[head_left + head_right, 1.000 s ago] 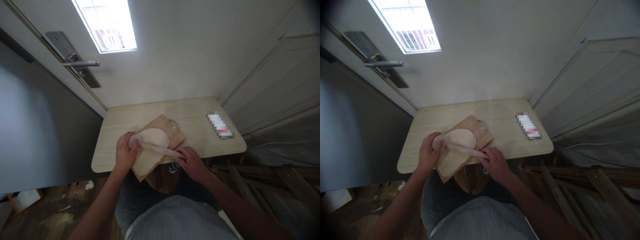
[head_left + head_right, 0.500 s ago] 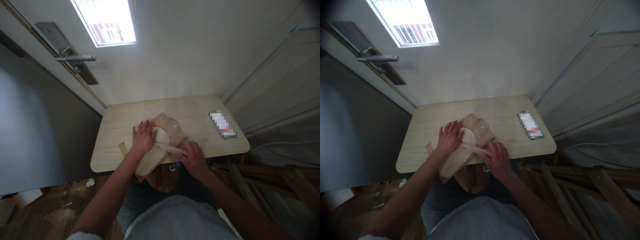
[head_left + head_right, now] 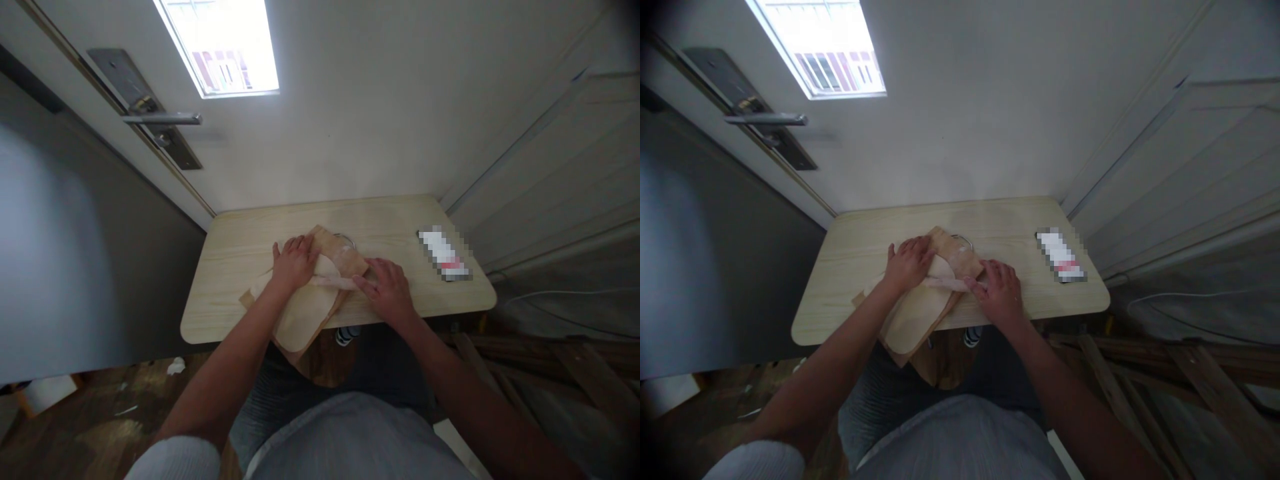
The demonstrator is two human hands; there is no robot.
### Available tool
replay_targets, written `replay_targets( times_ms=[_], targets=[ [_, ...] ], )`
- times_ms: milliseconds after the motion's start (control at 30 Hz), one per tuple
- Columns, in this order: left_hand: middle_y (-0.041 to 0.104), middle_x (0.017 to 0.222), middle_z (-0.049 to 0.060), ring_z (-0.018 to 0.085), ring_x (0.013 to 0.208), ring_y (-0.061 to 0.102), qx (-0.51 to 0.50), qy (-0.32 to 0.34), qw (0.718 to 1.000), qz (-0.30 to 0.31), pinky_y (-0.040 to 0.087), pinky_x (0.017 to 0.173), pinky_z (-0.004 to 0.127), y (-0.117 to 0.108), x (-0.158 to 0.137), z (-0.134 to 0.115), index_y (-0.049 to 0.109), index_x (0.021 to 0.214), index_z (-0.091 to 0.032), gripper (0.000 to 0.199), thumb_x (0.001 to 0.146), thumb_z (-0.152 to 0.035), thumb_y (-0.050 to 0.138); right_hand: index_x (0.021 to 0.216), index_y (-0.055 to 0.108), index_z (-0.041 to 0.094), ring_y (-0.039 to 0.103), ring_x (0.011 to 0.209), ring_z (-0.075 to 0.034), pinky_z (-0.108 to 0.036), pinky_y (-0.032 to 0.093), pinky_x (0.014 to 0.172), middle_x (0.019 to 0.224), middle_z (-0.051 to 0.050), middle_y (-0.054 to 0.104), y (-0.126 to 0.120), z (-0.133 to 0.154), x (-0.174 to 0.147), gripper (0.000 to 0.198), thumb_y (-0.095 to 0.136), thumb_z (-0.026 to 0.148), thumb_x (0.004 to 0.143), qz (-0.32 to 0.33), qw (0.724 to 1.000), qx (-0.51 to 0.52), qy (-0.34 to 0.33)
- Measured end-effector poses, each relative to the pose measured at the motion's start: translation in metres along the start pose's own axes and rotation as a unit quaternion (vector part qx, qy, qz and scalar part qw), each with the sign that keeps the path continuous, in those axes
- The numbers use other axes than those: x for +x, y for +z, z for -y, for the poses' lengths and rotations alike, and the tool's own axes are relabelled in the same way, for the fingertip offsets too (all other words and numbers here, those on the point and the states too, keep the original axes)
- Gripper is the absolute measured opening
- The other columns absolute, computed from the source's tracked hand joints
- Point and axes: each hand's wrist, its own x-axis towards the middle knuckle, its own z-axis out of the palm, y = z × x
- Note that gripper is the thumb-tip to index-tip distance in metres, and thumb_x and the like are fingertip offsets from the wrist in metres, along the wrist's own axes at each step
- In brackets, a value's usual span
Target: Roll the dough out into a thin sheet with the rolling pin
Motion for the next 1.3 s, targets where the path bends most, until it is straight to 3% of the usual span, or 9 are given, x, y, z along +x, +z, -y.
replay_targets(
  times_ms=[200,333,633,767,900,1067,1300],
  targets=[
    [0.043,0.16,0.006,0.031,0.15,0.033,0.012,0.05,0.999,0.009,0.021,0.119,0.069,-0.001,-0.011,-0.002,0.038,0.154,-0.032,0.057,0.104,-0.054,0.023,0.123,0.061,0.018,0.057,0.113,-0.028,-0.044,0.044,0.101,0.118,-0.014,0.067,-0.006,0.015,-0.019,0.05,0.055,0.059,0.095,-0.057,0.998,0.011,-0.006],
    [0.042,0.161,0.007,0.031,0.15,0.032,0.019,0.04,0.999,-0.011,0.022,0.119,0.067,-0.002,-0.016,-0.003,0.04,0.153,-0.028,0.055,0.105,-0.049,0.024,0.121,0.061,0.018,0.057,0.113,-0.028,-0.043,0.044,0.1,0.118,-0.013,0.067,-0.006,0.017,-0.013,0.049,0.057,0.059,0.094,-0.063,0.998,-0.004,0.002],
    [0.055,0.149,0.012,0.03,0.143,0.042,0.024,-0.024,0.993,-0.109,0.019,0.123,0.06,-0.011,-0.047,-0.018,0.051,0.143,-0.02,0.049,0.105,-0.044,0.032,0.116,0.064,0.02,0.057,0.114,-0.028,-0.042,0.039,0.101,0.116,-0.011,0.069,-0.016,0.032,-0.004,0.031,0.056,0.044,0.098,-0.041,0.999,-0.026,0.015],
    [0.053,0.152,0.011,0.029,0.142,0.044,0.013,-0.06,0.994,-0.094,0.025,0.122,0.057,-0.003,-0.058,-0.028,0.051,0.144,-0.022,0.049,0.104,-0.043,0.032,0.124,0.062,0.02,0.053,0.123,-0.029,-0.046,0.035,0.106,0.128,-0.013,0.066,-0.019,0.057,-0.023,0.031,0.048,0.033,0.101,-0.018,1.0,-0.02,0.004],
    [0.046,0.157,0.011,0.03,0.148,0.037,0.02,-0.07,0.993,-0.091,0.023,0.122,0.06,0.004,-0.058,-0.029,0.045,0.15,-0.022,0.052,0.104,-0.043,0.032,0.131,0.06,0.021,0.049,0.13,-0.031,-0.053,0.026,0.113,0.135,-0.012,0.064,-0.011,0.072,-0.037,0.035,0.049,0.037,0.101,-0.003,1.0,-0.028,-0.003],
    [0.042,0.16,0.016,0.034,0.148,0.036,0.032,-0.086,0.993,-0.07,0.026,0.12,0.062,0.005,-0.048,-0.022,0.041,0.152,-0.017,0.061,0.101,-0.05,0.035,0.123,0.064,0.022,0.052,0.121,-0.031,-0.05,0.031,0.107,0.126,-0.011,0.068,-0.005,0.067,-0.028,0.033,0.052,0.042,0.1,0.015,1.0,-0.019,-0.003],
    [0.051,0.153,0.015,0.033,0.142,0.044,-0.002,-0.08,0.995,-0.051,0.027,0.117,0.067,-0.002,-0.037,-0.016,0.048,0.146,-0.021,0.054,0.1,-0.05,0.04,0.117,0.067,0.025,0.053,0.108,-0.028,-0.046,0.032,0.096,0.113,-0.008,0.07,-0.011,0.06,-0.01,0.028,0.057,0.042,0.098,0.054,0.998,-0.021,-0.018]
  ],
)
